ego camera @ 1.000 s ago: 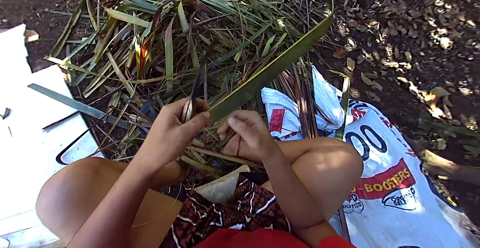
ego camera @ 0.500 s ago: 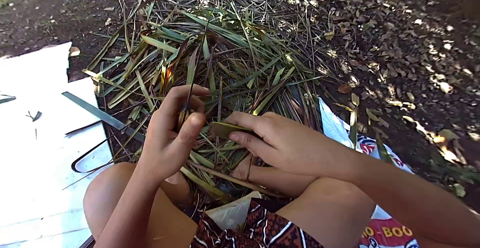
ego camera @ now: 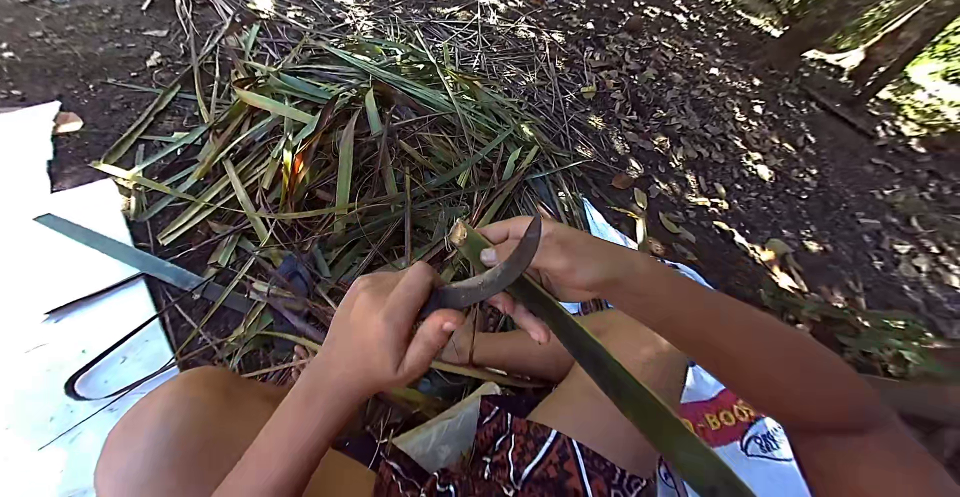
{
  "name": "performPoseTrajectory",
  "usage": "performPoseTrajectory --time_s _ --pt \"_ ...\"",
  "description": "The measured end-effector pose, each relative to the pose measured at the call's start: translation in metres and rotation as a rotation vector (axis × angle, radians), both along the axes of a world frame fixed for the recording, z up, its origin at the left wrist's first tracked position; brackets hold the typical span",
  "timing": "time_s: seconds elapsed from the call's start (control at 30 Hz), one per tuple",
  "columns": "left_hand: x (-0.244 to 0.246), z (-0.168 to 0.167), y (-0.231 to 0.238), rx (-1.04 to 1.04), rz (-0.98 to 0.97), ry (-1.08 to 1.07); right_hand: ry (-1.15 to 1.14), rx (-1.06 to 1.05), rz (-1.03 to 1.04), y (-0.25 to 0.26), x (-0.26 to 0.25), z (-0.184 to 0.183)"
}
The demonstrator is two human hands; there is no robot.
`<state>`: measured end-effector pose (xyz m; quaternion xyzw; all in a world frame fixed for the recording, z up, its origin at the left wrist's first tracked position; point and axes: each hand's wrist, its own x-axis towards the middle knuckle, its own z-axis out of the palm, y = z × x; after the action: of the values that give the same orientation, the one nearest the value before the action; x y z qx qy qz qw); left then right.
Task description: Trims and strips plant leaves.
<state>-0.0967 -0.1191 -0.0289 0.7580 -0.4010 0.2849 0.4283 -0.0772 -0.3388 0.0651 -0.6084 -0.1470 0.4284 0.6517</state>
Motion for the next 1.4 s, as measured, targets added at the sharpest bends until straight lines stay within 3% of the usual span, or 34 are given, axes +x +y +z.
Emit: performPoseTrajectory --time_s 0.27,0.67,1.0,1.23,1.4 --pt "0.009 -0.008 -0.002 0.079 -0.021 0.006 0.092 0.328 0.112 -0.003 -0.003 -0.025" --pt "0.015 -0.007 -0.003 0.141 0.038 -0.112 0.165 0.431 0.24 -0.004 -0.001 -0.04" --pt "0.022 -0.014 0.012 0.226 -0.054 0.095 0.078 0.361 0.138 -0.004 0.002 -0.038" --pt "0.024 -0.007 0.001 0.173 -0.009 -0.022 0.011 0.365 0.216 0.005 0.005 -0.044" --pt "0.022 0.013 0.014 0.145 -0.16 0.216 -0.066 0.293 0.2 0.0 0.007 -0.033"
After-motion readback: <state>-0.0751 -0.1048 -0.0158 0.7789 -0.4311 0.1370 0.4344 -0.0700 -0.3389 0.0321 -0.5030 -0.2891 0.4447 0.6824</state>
